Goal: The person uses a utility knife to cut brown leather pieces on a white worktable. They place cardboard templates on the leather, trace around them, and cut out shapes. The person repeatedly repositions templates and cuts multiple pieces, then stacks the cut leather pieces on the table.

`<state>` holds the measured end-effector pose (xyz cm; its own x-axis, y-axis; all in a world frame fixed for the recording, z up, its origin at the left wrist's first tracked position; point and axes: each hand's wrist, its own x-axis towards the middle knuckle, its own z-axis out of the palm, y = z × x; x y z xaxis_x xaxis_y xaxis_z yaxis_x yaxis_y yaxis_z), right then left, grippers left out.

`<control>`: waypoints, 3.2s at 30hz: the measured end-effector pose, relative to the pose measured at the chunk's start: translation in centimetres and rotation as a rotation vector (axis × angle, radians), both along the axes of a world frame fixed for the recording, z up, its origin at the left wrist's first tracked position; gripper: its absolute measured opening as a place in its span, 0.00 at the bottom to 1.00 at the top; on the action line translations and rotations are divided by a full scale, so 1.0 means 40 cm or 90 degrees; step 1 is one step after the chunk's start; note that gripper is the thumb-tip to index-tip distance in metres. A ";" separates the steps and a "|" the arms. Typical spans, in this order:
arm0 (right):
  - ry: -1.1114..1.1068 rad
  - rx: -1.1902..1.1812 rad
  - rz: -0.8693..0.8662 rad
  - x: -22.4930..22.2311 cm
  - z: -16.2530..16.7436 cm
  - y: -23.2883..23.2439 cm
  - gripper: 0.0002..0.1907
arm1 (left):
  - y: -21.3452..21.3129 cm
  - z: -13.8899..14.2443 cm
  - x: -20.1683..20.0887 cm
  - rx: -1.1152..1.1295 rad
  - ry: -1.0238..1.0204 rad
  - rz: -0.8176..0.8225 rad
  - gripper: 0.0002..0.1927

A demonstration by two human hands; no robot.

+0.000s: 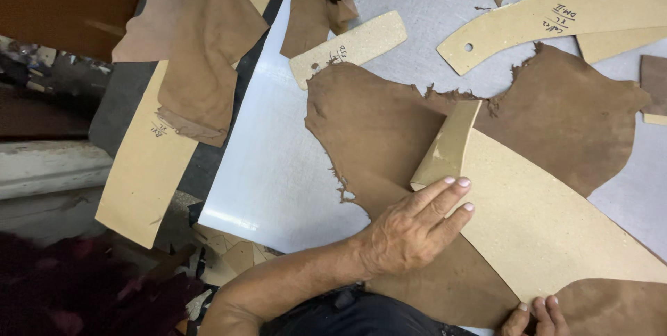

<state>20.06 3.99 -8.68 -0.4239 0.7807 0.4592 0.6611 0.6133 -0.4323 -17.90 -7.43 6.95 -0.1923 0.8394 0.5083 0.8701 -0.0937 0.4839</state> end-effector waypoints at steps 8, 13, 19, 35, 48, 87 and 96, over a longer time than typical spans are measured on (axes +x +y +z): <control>-0.127 0.092 -0.046 -0.021 0.036 -0.020 0.08 | 0.016 -0.014 0.032 0.073 -0.048 -0.125 0.13; -0.121 0.062 -0.060 -0.013 0.033 -0.032 0.09 | 0.023 -0.029 0.042 0.070 -0.056 -0.149 0.13; -0.101 0.058 -0.050 0.010 0.015 -0.018 0.10 | 0.070 -0.038 0.078 0.094 -0.063 -0.192 0.14; -0.280 -0.118 -0.053 0.070 -0.015 0.045 0.17 | -0.052 -0.226 -0.190 -0.145 -0.057 0.331 0.16; -0.081 -0.055 -0.064 -0.001 0.066 -0.013 0.14 | -0.040 -0.237 -0.155 -0.139 0.026 0.349 0.19; 0.002 -0.115 -0.070 0.006 0.158 -0.015 0.14 | -0.033 -0.242 -0.130 -0.129 -0.022 0.366 0.21; 0.029 -0.118 -0.017 0.032 0.115 -0.043 0.11 | -0.069 -0.276 -0.147 -0.057 -0.083 0.348 0.19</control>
<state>21.35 2.29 -4.10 -0.3839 0.8646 0.3241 0.6534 0.5024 -0.5663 -23.78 -10.19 -4.09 -0.6669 0.6395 0.3824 0.7133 0.3995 0.5759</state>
